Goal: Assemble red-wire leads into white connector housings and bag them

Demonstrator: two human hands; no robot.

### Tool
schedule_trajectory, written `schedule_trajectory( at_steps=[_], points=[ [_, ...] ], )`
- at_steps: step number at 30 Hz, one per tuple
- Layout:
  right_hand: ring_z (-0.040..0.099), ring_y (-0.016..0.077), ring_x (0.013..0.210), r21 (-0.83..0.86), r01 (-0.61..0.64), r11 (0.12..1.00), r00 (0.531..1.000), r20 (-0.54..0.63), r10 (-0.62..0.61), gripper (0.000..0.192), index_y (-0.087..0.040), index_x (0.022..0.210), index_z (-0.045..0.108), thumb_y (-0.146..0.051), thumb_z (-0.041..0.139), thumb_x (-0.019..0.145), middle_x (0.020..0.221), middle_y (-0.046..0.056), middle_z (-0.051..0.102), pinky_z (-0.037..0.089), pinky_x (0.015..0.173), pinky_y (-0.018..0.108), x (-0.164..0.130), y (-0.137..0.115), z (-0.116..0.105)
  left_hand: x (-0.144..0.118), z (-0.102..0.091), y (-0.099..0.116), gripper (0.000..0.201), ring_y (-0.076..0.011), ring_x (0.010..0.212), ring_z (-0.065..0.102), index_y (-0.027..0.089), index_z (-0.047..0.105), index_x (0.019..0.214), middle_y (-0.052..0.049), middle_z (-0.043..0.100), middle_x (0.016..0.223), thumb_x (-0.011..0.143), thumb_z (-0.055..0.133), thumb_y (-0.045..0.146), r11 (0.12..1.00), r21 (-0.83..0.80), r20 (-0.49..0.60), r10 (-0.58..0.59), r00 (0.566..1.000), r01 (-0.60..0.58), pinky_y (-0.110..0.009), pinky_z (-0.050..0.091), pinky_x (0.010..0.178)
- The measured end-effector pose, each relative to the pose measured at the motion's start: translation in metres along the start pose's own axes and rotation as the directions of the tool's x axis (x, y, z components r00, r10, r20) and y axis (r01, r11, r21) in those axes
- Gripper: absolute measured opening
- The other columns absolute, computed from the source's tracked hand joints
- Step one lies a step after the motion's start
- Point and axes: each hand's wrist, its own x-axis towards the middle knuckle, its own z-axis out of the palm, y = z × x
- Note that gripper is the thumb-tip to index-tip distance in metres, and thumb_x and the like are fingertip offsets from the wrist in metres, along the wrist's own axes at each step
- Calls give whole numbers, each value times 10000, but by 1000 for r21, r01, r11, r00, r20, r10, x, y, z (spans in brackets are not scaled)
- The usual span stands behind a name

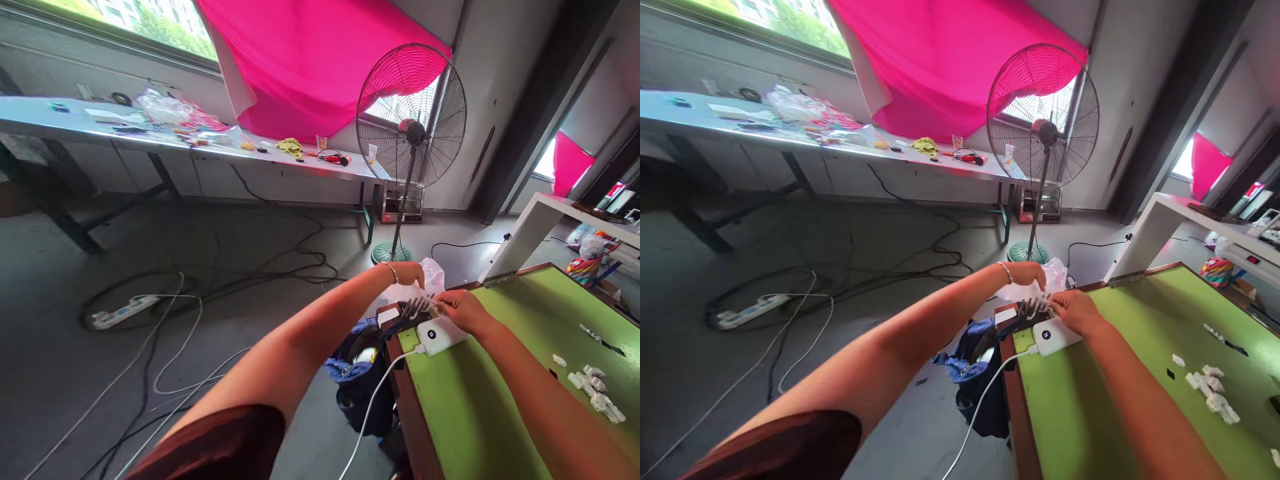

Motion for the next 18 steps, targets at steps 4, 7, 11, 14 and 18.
schedule_trajectory(
  at_steps=[4,7,11,14,18],
  points=[
    [509,104,554,91,-76,993,997,14,75,317,-185,676,652,-380,500,874,592,-9,617,343,548,214,9,1,4,-17,-22,14,426,-134,866,663,204,768,858,-37,749,934,655,508,-66,999,-49,-3,22,1000,-22,-203,487,804],
    [479,99,503,169,-124,978,992,10,124,329,-179,619,595,-370,487,864,535,-14,573,323,513,217,15,2,11,-41,-26,34,415,-148,1086,613,191,709,1097,-66,690,1165,779,508,17,982,-160,-79,86,993,-98,-252,433,978],
    [460,99,471,271,-144,952,989,10,147,365,-186,580,530,-406,453,862,493,-23,530,316,486,222,19,5,15,-68,-16,48,497,-176,1149,581,199,619,1255,-63,639,1265,780,544,75,908,-407,-56,80,995,-95,-284,393,1035],
    [433,96,453,330,-143,933,989,22,144,389,-191,570,503,-447,445,856,463,-36,487,318,476,226,22,9,14,-72,-10,44,407,-186,1141,579,160,646,1219,-73,651,1240,836,512,135,836,-547,-8,28,1000,-27,-283,393,1031],
    [381,80,407,395,-158,905,987,53,150,432,-194,559,464,-504,475,860,431,-68,420,310,453,223,27,16,13,-62,-4,38,354,-180,1049,617,142,670,1176,-74,686,1164,853,545,215,783,-621,25,-18,1000,29,-262,444,960]
  ],
)
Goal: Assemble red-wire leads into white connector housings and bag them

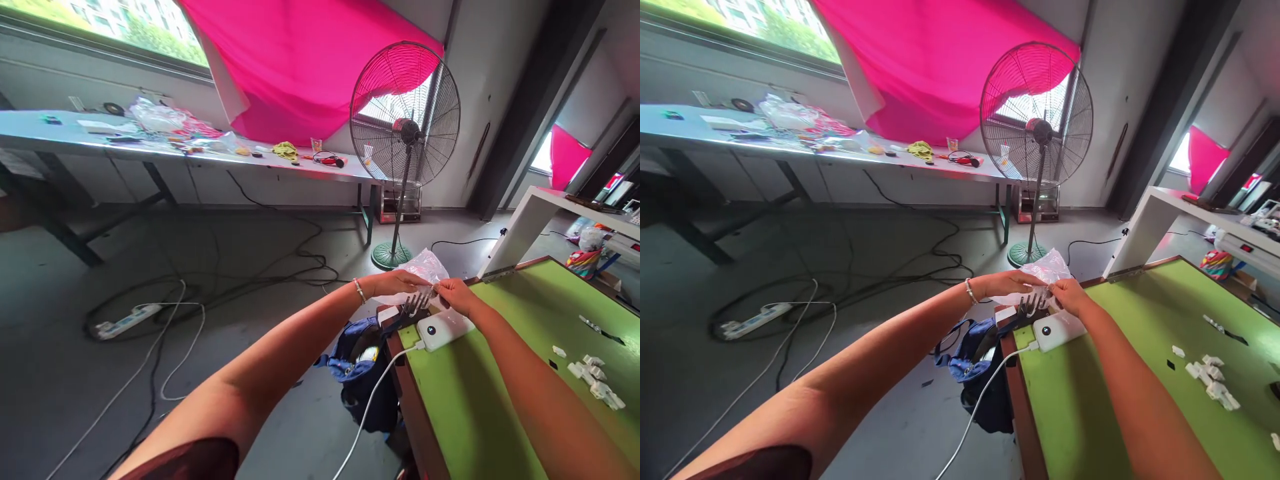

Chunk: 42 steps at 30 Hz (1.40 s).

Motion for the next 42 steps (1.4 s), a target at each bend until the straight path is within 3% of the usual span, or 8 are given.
schedule_trajectory(
  at_steps=[9,14,17,20,25,29,37,42],
  points=[
    [385,89,443,-60,37,997,996,-77,-42,447,-187,574,506,-510,403,865,457,-51,415,309,475,235,-12,-1,4,20,23,-33,260,-147,724,628,77,719,938,-68,730,837,834,556,251,999,10,-213,-31,977,34,-253,515,722],
    [536,134,609,-238,106,966,986,-102,-133,203,-234,859,716,-385,624,757,628,-17,629,355,578,240,-30,-12,-1,19,24,-40,170,-126,729,620,140,732,815,-15,724,772,775,567,140,994,110,-303,37,952,-4,-359,373,1047],
    [610,160,753,-285,131,950,983,-89,-162,169,-282,884,735,-304,596,789,793,16,717,398,660,246,-35,-13,-3,15,24,-34,228,-92,671,599,176,727,772,26,717,725,764,520,81,977,209,-269,107,957,-51,-399,159,1163],
    [621,163,784,-276,131,952,983,-90,-162,186,-287,870,740,-281,565,806,865,18,733,408,689,254,-32,-13,0,16,23,-26,246,-85,693,574,183,708,762,39,703,747,750,491,67,937,335,-165,167,972,-104,-408,103,1166],
    [508,124,583,-142,61,988,989,-122,-78,253,-184,685,680,-360,532,792,616,1,617,356,561,236,-15,-11,6,37,14,-19,166,-89,611,501,134,655,619,39,588,580,664,503,85,959,279,-27,50,998,-41,-286,420,920],
    [328,86,459,26,18,1000,996,-87,-15,381,-168,604,579,-503,489,761,466,-47,396,272,459,226,-10,-6,5,36,-1,-21,202,-106,624,529,114,704,774,6,632,655,711,519,166,984,176,76,0,997,-13,-198,441,644],
    [225,76,441,151,-18,988,983,-180,45,522,-220,480,345,-660,462,734,431,-61,260,186,442,252,-12,-5,13,15,7,-30,474,-92,595,412,113,597,689,31,455,600,832,489,552,994,108,-16,-15,1000,17,-192,359,540],
    [266,74,471,117,-12,993,982,-188,34,517,-205,451,345,-612,550,696,444,-56,300,219,478,251,-18,-8,10,23,15,-30,453,-91,597,378,132,530,633,37,406,599,821,462,538,986,156,-87,-45,995,58,-202,334,551]
  ],
)
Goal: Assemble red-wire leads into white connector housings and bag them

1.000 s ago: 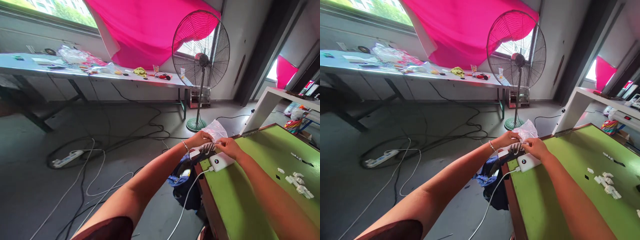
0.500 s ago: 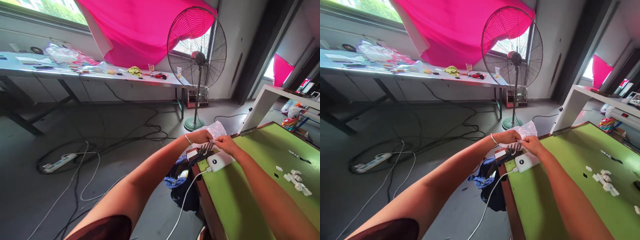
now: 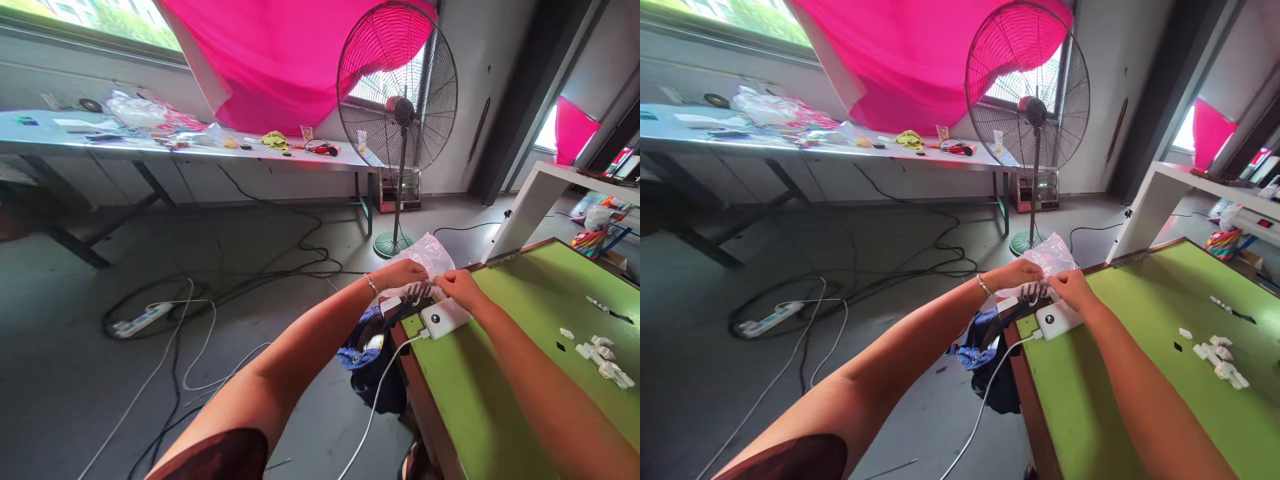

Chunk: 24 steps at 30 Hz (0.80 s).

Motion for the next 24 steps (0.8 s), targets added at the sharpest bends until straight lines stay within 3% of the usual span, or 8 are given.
schedule_trajectory(
  at_steps=[3,7,12,15,18,21,24],
  points=[
    [300,78,472,-18,4,1000,999,35,-3,506,-198,461,395,-626,533,692,448,-50,349,256,486,248,-1,0,-3,8,0,6,397,-94,594,367,139,504,597,36,409,579,831,469,457,997,71,-30,-17,999,19,-211,317,554],
    [338,88,455,-74,-11,997,999,52,15,526,-213,477,369,-649,371,771,445,-32,393,287,476,247,2,2,-3,18,-1,13,376,-96,577,377,147,479,560,33,428,555,853,464,383,991,137,-21,-1,1000,3,-219,325,562],
    [388,102,506,-290,16,957,999,48,-3,426,-184,536,487,-497,445,822,497,-20,472,299,511,241,-6,-3,-2,8,2,6,330,-109,645,480,130,597,688,5,575,657,890,441,339,984,170,9,60,998,-61,-217,404,653],
    [451,113,565,-459,50,887,998,63,-24,301,-182,666,630,-393,501,838,591,-5,588,297,552,242,-16,-10,-2,-5,6,-3,238,-131,768,568,129,660,876,-23,682,829,882,458,256,975,204,-3,91,996,-89,-292,416,894],
    [540,135,659,-610,103,785,992,122,-36,255,-201,814,703,-310,481,879,735,36,692,334,643,254,-23,-21,-3,-12,9,-6,190,-126,741,599,158,674,872,7,706,808,840,487,160,913,365,45,175,984,-179,-434,233,1107],
    [599,186,793,-725,200,659,973,228,-43,235,-182,820,718,-191,486,857,843,101,721,352,756,299,-24,-33,-5,-10,7,-4,131,-130,739,602,162,658,765,22,696,769,787,534,129,845,471,96,235,967,-252,-481,82,1153],
    [624,225,880,-778,286,559,942,334,-17,238,-173,866,728,-151,493,843,920,133,722,369,792,322,-22,-39,-8,-3,4,-1,109,-136,761,606,165,644,739,14,695,779,776,554,117,793,538,143,249,958,-287,-465,66,1158]
  ],
)
